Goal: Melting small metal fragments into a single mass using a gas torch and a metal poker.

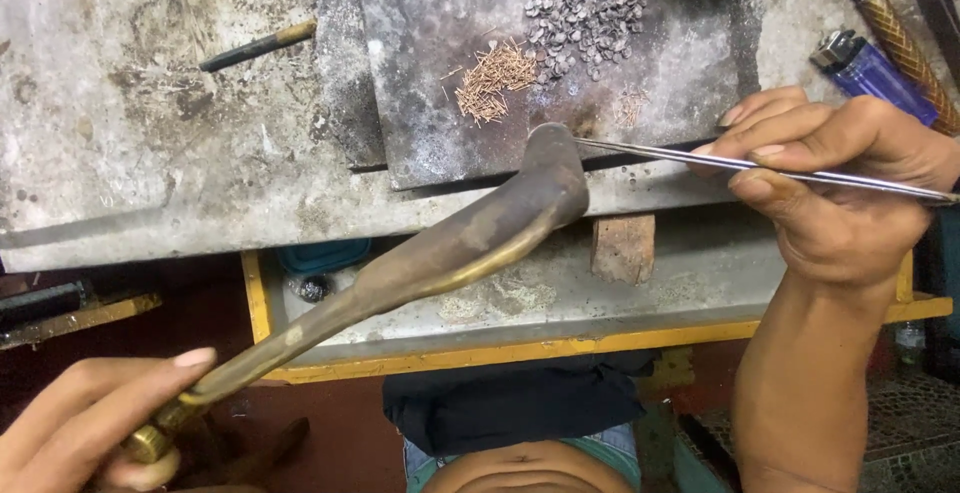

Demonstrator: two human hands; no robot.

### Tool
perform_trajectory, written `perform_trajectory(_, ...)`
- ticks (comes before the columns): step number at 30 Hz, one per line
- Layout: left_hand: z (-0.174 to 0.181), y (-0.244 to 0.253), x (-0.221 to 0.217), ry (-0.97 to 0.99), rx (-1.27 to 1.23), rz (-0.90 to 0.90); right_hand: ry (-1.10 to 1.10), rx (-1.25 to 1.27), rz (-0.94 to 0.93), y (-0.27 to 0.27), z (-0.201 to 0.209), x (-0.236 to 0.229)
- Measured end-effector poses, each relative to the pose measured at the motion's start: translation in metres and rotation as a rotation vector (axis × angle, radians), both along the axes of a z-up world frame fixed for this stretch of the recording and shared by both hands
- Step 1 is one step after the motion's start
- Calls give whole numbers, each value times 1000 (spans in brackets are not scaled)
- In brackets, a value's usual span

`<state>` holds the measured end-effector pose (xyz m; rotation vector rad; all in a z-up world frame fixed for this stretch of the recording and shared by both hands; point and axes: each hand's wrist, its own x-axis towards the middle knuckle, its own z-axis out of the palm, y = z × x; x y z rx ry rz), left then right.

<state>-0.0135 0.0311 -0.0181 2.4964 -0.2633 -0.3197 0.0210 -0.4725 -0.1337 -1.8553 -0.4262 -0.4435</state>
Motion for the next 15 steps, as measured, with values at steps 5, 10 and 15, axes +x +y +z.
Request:
perform_trajectory(5, -3, 12, -2, -16, 34, 2, -4, -6, -30, -1, -5, -3)
perform_trajectory(10, -1, 8, -1, -49, 34, -19, 13, -12, -24, -2, -5, -2)
perform_trajectory(15, 7, -6, -2, -54, 7, 10, 8, -7, -43, -3, -7, -4)
